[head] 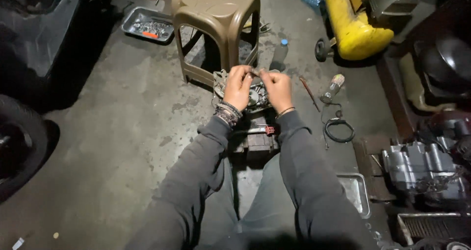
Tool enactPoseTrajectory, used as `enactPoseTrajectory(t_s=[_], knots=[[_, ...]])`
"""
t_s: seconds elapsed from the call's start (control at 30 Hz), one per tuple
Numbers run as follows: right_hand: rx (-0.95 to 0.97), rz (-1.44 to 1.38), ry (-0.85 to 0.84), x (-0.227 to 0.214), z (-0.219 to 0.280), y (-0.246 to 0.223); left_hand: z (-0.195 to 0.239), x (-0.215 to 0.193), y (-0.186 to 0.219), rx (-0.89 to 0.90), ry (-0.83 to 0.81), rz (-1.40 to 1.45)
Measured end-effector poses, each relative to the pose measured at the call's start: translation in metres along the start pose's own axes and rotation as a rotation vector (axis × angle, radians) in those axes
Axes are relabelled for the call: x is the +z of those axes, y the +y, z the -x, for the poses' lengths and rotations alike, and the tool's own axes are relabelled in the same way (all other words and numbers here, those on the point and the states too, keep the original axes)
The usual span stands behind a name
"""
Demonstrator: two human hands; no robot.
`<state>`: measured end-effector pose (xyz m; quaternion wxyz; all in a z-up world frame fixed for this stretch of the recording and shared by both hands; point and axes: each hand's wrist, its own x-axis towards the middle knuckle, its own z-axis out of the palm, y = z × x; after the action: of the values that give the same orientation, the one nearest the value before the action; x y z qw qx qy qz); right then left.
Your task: Cleaning and assembling small motorcycle engine components using a brush and hands.
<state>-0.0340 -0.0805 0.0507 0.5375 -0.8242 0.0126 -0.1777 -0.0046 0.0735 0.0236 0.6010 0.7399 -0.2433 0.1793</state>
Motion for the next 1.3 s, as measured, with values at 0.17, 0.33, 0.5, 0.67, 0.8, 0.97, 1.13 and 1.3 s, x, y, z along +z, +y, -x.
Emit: enactPoseTrajectory(t_s=[0.17, 0.33, 0.5, 0.67, 0.8, 0.97, 1.13, 1.3], knots=[[0.028, 0.087, 0.02, -0.009, -0.004, 0.023, -0.008, -0.016, 0.032, -0.021, 0.023, 0.053], [0.061, 0.063, 0.053, -0.017, 0.004, 0.004, -0.002, -0.016, 0.009, -0.099, -0.005, 0.05], [-0.004, -0.023, 0.019, 0.008, -0.004, 0.011, -0.005, 0.0, -0.028, -0.141, -0.039, -0.05], [0.063, 0.056, 0.001, -0.005, -0.006, 0.021, -0.009, -0.019, 0.018, -0.072, -0.009, 0.049], [0.069, -0.042, 0.047, -0.012, -0.009, 0.037, -0.01, -0.02, 0.014, -0.057, -0.027, 0.031], [0.017, -0.074, -0.032, 0.003, -0.008, 0.033, -0.008, -0.017, 0.009, -0.077, -0.056, 0.013], [0.075, 0.052, -0.044, -0.003, -0.008, 0.032, -0.009, -0.024, 0.023, -0.026, -0.041, 0.051], [0.075, -0.066, 0.012, -0.007, -0.01, 0.029, -0.002, -0.013, -0.012, -0.136, -0.101, -0.043]])
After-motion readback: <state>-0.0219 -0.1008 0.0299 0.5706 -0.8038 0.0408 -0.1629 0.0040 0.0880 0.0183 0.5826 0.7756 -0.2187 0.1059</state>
